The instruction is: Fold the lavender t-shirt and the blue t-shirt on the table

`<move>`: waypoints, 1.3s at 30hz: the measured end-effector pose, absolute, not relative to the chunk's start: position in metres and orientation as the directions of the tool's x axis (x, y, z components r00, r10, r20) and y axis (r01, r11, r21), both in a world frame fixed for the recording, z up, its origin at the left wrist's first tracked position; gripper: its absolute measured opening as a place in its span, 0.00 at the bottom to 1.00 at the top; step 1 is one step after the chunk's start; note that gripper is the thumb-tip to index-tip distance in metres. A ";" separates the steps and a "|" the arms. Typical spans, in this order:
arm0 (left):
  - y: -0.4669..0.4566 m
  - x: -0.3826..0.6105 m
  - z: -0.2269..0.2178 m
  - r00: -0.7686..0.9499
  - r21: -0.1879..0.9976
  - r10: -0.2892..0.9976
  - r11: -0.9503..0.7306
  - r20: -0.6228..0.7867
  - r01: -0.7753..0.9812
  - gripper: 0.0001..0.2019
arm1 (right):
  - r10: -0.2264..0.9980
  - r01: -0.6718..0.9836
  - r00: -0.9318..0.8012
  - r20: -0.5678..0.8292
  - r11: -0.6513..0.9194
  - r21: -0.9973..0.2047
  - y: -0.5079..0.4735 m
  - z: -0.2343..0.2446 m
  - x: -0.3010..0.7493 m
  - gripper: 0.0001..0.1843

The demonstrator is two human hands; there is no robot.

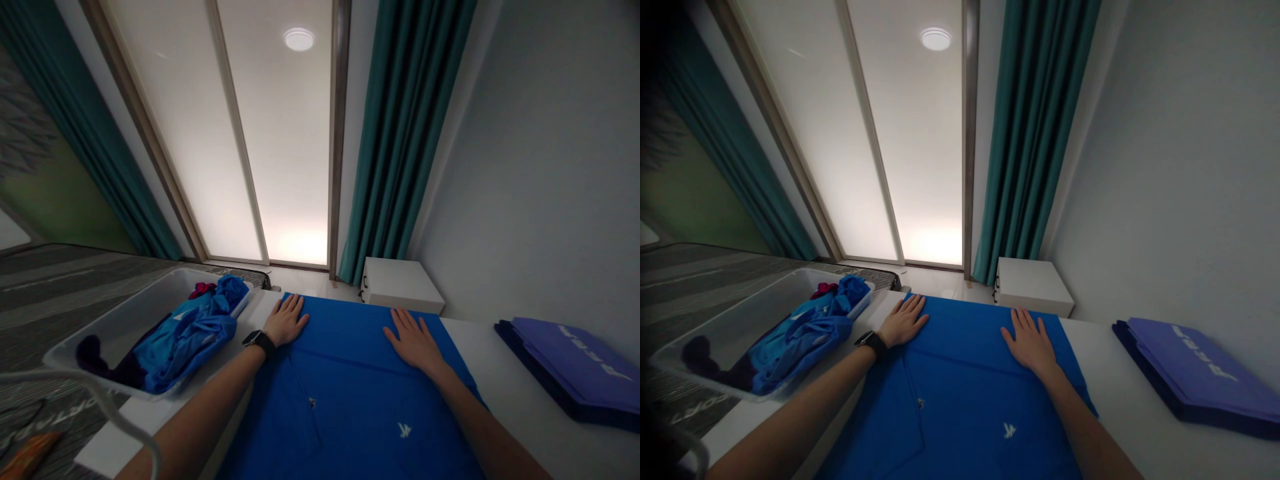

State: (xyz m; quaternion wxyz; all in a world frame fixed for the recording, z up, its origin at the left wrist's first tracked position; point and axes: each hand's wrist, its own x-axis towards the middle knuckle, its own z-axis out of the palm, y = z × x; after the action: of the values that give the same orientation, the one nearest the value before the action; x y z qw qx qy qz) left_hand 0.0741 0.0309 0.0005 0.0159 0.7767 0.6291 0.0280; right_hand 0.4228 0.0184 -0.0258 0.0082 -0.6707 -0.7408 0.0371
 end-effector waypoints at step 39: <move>0.026 0.182 -0.004 0.451 0.126 0.888 -0.460 0.093 0.879 0.29 | 0.999 0.999 0.020 -0.042 -0.022 -0.041 0.015 -0.024 0.456 0.36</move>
State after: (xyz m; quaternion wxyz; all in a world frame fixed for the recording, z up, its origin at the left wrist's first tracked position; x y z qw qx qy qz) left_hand 0.1821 0.0264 -0.0039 0.0297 0.8513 0.5188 0.0726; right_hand 0.4562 0.0151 -0.0243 0.0000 -0.7143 -0.6992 0.0296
